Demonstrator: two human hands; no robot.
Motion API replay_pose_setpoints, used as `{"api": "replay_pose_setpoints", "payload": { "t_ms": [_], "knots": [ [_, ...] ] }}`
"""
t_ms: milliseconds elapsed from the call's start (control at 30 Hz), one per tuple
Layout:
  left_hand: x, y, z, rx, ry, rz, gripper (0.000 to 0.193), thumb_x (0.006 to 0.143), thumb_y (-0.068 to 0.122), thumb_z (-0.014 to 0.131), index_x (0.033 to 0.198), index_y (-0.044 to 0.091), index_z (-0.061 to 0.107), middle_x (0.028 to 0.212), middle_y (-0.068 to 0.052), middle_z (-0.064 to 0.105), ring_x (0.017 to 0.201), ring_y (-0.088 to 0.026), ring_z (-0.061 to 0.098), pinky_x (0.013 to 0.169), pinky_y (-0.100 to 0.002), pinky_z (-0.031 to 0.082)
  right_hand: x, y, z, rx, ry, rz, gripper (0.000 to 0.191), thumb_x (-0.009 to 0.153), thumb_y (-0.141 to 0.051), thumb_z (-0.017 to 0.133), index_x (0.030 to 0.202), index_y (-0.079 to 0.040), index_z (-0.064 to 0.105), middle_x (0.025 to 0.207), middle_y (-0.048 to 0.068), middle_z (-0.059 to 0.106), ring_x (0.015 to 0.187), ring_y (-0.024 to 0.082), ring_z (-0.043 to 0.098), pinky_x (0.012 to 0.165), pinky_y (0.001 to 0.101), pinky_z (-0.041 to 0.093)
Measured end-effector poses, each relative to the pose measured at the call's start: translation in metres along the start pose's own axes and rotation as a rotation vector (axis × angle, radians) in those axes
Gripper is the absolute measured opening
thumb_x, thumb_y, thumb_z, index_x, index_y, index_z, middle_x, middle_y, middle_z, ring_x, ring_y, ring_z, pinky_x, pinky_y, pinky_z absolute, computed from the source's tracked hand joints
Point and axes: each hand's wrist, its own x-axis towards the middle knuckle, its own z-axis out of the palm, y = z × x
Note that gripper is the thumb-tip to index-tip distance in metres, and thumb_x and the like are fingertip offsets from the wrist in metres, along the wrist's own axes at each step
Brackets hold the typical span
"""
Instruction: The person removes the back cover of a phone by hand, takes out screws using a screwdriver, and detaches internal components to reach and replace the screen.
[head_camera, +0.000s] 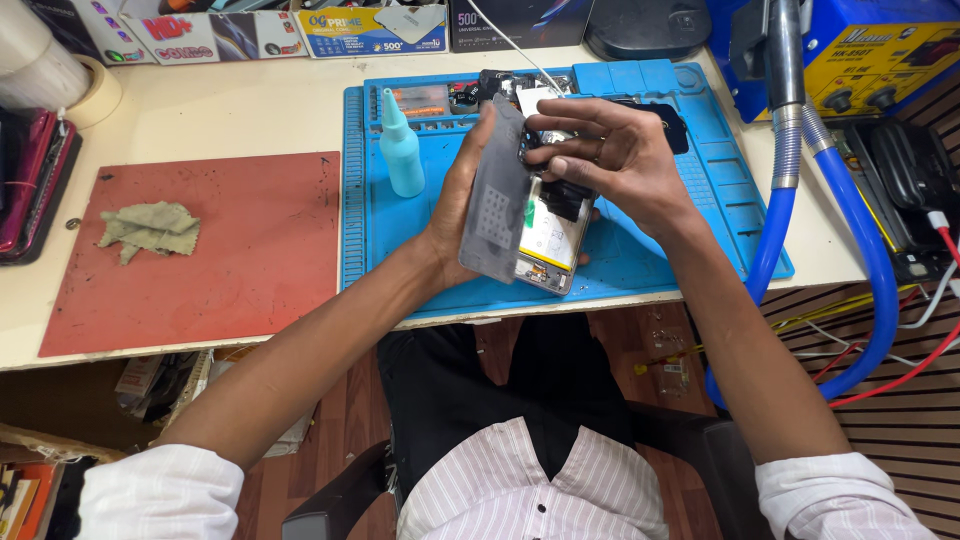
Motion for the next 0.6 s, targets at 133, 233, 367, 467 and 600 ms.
{"api": "replay_pose_setpoints", "payload": {
  "t_ms": [133, 233, 367, 467, 600],
  "knots": [
    [-0.001, -0.004, -0.003, -0.085, -0.066, 0.019, 0.085, 0.097, 0.068, 0.033, 0.155, 0.006, 0.032, 0.131, -0.024, 0.055, 0.116, -0.047, 0.065, 0.092, -0.069, 0.061, -0.004, 0.005, -0.005, 0.014, 0.094, 0.006, 0.037, 0.097, -0.002, 0.073, 0.132, 0.005, 0.063, 0.129, 0.021, 0.070, 0.113, 0.026, 0.075, 0.093, 0.0351, 0.065],
    [-0.003, -0.004, -0.008, -0.193, -0.120, -0.021, 0.084, 0.099, 0.064, 0.032, 0.156, 0.002, 0.036, 0.139, -0.027, 0.053, 0.121, -0.050, 0.062, 0.099, -0.072, 0.056, -0.004, 0.011, -0.010, 0.014, 0.283, -0.024, 0.025, 0.102, -0.004, 0.071, 0.125, 0.005, 0.067, 0.116, 0.017, 0.074, 0.101, 0.019, 0.075, 0.083, 0.0285, 0.063],
    [-0.004, -0.002, -0.009, -0.290, -0.099, -0.080, 0.086, 0.101, 0.063, 0.032, 0.160, 0.001, 0.033, 0.147, -0.032, 0.048, 0.127, -0.054, 0.059, 0.101, -0.074, 0.052, -0.002, 0.019, -0.016, -0.153, 0.472, -0.013, 0.020, 0.103, -0.007, 0.073, 0.120, 0.003, 0.071, 0.108, 0.011, 0.075, 0.090, 0.012, 0.071, 0.074, 0.0227, 0.056],
    [-0.002, -0.001, -0.007, -0.260, -0.080, -0.069, 0.079, 0.097, 0.061, 0.033, 0.163, 0.019, 0.023, 0.152, -0.027, 0.044, 0.128, -0.056, 0.055, 0.101, -0.076, 0.050, -0.002, 0.022, -0.020, -0.252, 0.462, -0.001, 0.022, 0.103, -0.010, 0.073, 0.122, 0.001, 0.073, 0.108, 0.007, 0.074, 0.087, 0.007, 0.064, 0.074, 0.0207, 0.052],
    [-0.001, -0.001, -0.007, -0.247, -0.123, -0.017, 0.080, 0.097, 0.059, 0.036, 0.167, 0.027, 0.015, 0.158, -0.025, 0.040, 0.132, -0.059, 0.052, 0.102, -0.080, 0.049, -0.003, 0.020, -0.017, -0.202, 0.342, 0.140, 0.025, 0.106, -0.020, 0.065, 0.121, -0.001, 0.073, 0.100, 0.003, 0.074, 0.083, 0.004, 0.062, 0.072, 0.0196, 0.051]
  ]
}}
